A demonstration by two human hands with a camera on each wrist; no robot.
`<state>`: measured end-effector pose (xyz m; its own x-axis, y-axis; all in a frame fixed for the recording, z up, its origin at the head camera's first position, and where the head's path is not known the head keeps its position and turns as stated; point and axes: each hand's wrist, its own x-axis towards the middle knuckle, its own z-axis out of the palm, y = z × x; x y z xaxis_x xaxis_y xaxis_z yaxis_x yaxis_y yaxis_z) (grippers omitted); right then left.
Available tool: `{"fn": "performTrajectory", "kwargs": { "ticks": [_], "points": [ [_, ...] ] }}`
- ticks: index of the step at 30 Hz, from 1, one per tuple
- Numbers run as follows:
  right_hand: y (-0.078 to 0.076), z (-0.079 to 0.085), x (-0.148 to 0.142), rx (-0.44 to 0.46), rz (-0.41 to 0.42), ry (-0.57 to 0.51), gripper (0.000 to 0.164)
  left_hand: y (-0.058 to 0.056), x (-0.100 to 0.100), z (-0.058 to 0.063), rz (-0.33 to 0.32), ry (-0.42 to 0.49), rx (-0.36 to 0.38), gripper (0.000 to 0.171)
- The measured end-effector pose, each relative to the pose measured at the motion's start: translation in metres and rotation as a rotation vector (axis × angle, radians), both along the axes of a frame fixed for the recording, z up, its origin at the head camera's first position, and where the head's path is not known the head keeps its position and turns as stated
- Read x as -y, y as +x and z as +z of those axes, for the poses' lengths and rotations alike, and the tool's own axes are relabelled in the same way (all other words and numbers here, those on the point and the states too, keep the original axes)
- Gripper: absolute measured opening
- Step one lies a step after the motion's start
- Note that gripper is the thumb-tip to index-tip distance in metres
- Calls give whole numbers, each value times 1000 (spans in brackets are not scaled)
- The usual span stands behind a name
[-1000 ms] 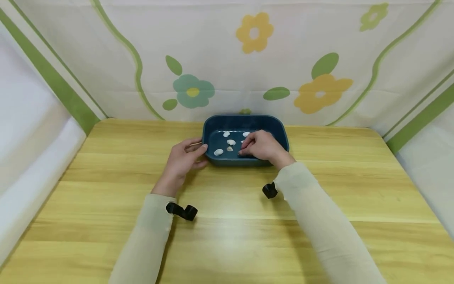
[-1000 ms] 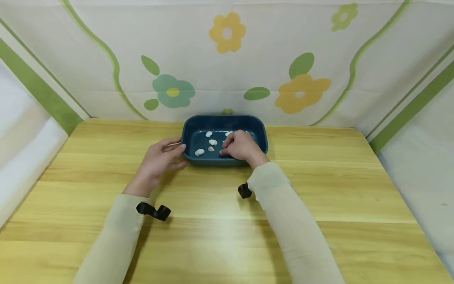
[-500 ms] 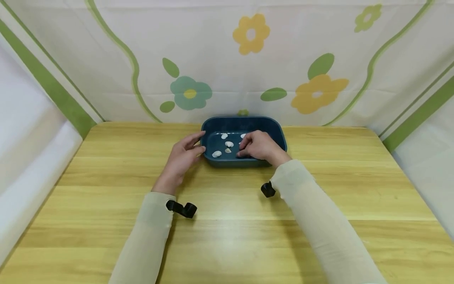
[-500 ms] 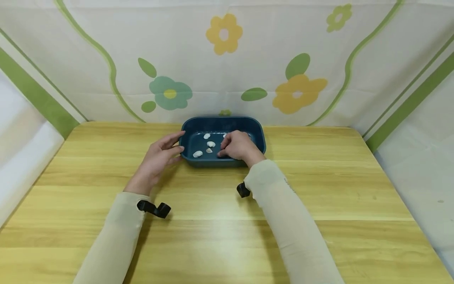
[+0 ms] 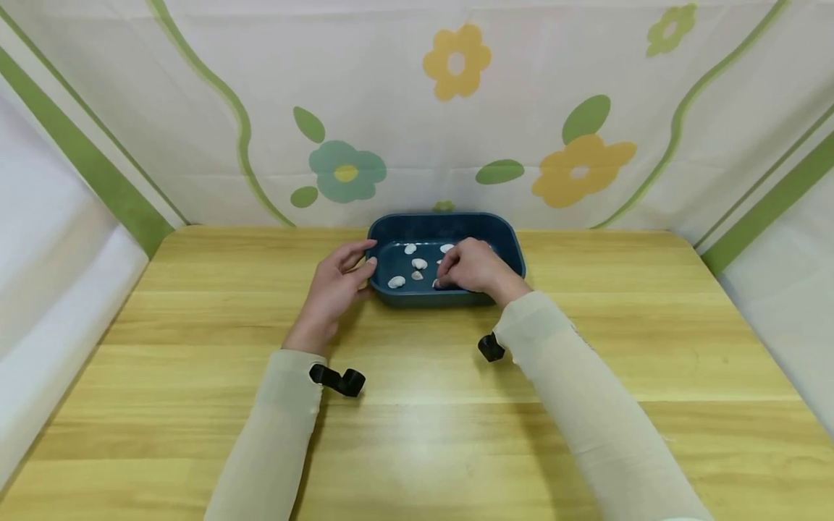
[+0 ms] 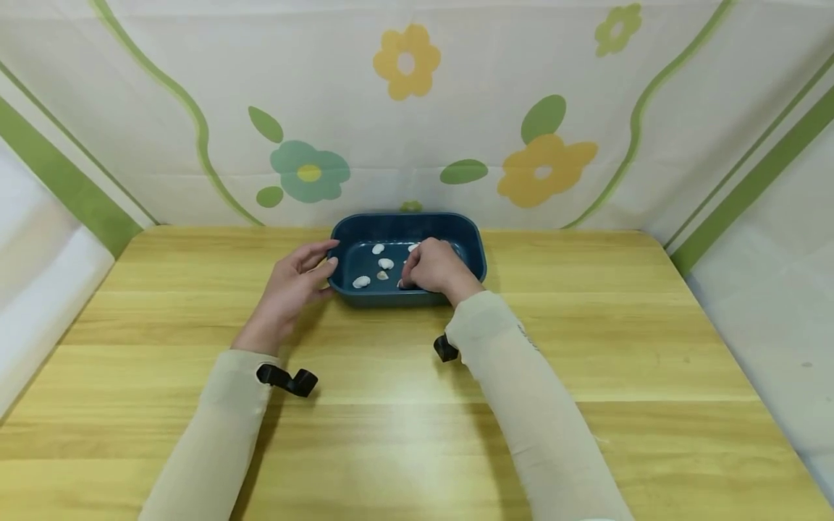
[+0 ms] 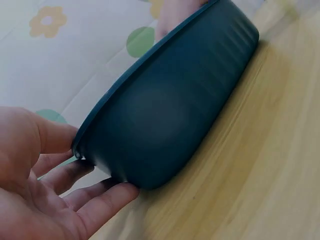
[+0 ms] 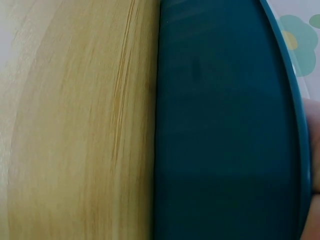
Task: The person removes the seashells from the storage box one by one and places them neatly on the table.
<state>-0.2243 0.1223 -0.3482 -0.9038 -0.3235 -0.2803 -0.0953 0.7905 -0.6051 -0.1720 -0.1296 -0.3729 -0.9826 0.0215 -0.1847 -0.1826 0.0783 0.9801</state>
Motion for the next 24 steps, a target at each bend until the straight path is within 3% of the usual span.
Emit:
{"fn": "performTrajectory", "kwargs": {
  "ticks": [9,24],
  "points": [
    [0,3,0,42,-18,13,9,1,2,0,25,34,22,46],
    [1,1,-5,89,31,-42,10,3,-2,-1,61,55,24,45]
  ]
}}
